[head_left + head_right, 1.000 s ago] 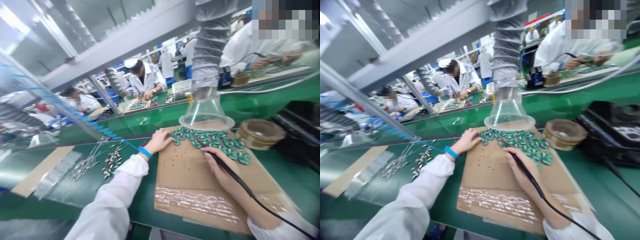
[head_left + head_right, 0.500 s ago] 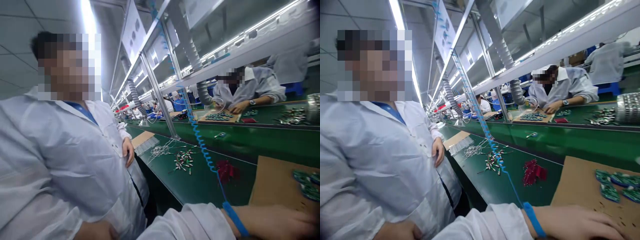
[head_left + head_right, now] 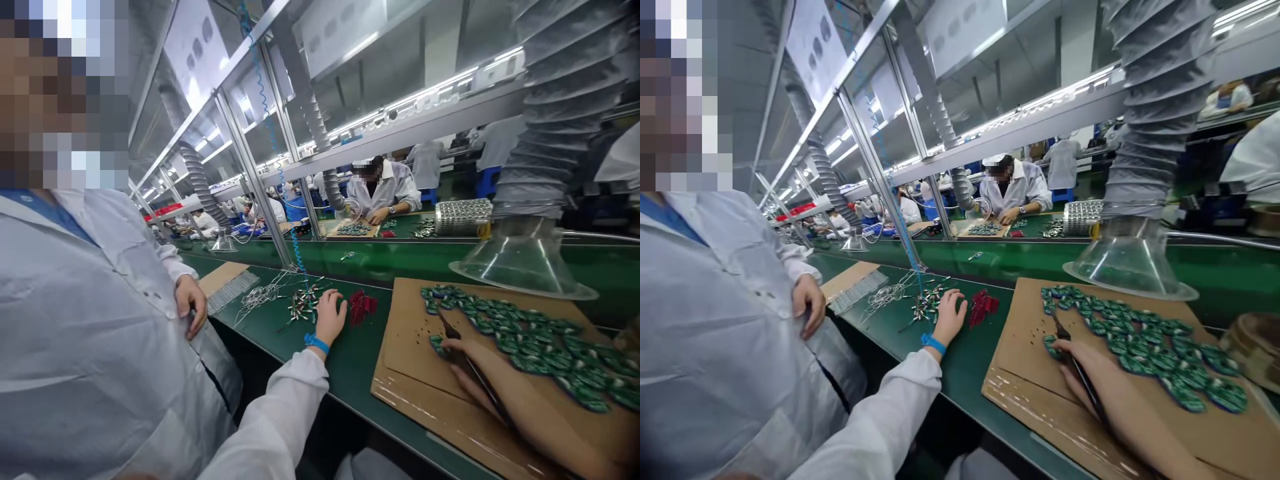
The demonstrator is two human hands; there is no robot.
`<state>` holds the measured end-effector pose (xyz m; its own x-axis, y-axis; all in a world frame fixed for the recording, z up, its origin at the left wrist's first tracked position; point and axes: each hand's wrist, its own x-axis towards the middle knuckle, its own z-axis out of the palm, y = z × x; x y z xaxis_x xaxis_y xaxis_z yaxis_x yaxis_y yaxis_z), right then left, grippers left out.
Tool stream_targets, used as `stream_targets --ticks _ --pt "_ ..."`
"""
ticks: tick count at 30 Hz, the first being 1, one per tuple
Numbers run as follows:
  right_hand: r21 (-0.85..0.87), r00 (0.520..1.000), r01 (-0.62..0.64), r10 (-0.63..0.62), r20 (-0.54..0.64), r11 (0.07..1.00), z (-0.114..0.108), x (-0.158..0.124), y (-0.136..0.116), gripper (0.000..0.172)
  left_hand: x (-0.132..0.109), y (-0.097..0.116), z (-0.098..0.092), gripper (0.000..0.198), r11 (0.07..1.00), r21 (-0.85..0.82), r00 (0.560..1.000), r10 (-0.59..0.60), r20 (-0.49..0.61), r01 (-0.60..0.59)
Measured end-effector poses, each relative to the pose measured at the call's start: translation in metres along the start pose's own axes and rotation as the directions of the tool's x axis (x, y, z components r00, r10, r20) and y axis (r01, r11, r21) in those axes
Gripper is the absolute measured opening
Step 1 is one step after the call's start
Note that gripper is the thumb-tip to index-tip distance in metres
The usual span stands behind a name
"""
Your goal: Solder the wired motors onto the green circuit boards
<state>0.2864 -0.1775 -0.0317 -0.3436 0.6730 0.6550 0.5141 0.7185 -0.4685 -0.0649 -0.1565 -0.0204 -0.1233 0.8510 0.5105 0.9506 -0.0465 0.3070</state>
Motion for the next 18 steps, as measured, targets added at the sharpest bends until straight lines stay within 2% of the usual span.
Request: stream_targets --ticks 3,6,9,13,18 --pt "-0.001 0.993 0.019 -0.019 0.114 1.0 0.011 -0.003 0.011 0.028 -0.004 -0.013 0.01 0.034 0.999 0.016 0.999 -0.044 0.005 0.044" --pt "0.023 0.988 0.008 -0.012 0.153 1.0 0.017 -0.007 0.018 0.028 -0.002 -0.01 0.023 0.035 0.998 0.026 0.997 -0.055 0.058 0.054" --pt "0.031 0.979 -0.023 0.016 0.201 0.999 0.013 -0.01 0.019 0.028 0.006 -0.006 0.034 0.035 0.996 0.033 0.991 -0.08 0.103 0.077" --pt "0.036 0.975 -0.06 0.051 0.214 0.998 0.009 -0.012 0.019 0.023 0.027 -0.004 0.043 0.035 0.995 0.03 0.983 -0.098 0.156 0.095" --pt "-0.015 0.977 -0.089 0.09 0.195 0.996 0.016 -0.024 0.024 0.023 0.048 -0.007 0.056 0.035 0.995 -0.047 0.966 -0.073 0.25 0.088"
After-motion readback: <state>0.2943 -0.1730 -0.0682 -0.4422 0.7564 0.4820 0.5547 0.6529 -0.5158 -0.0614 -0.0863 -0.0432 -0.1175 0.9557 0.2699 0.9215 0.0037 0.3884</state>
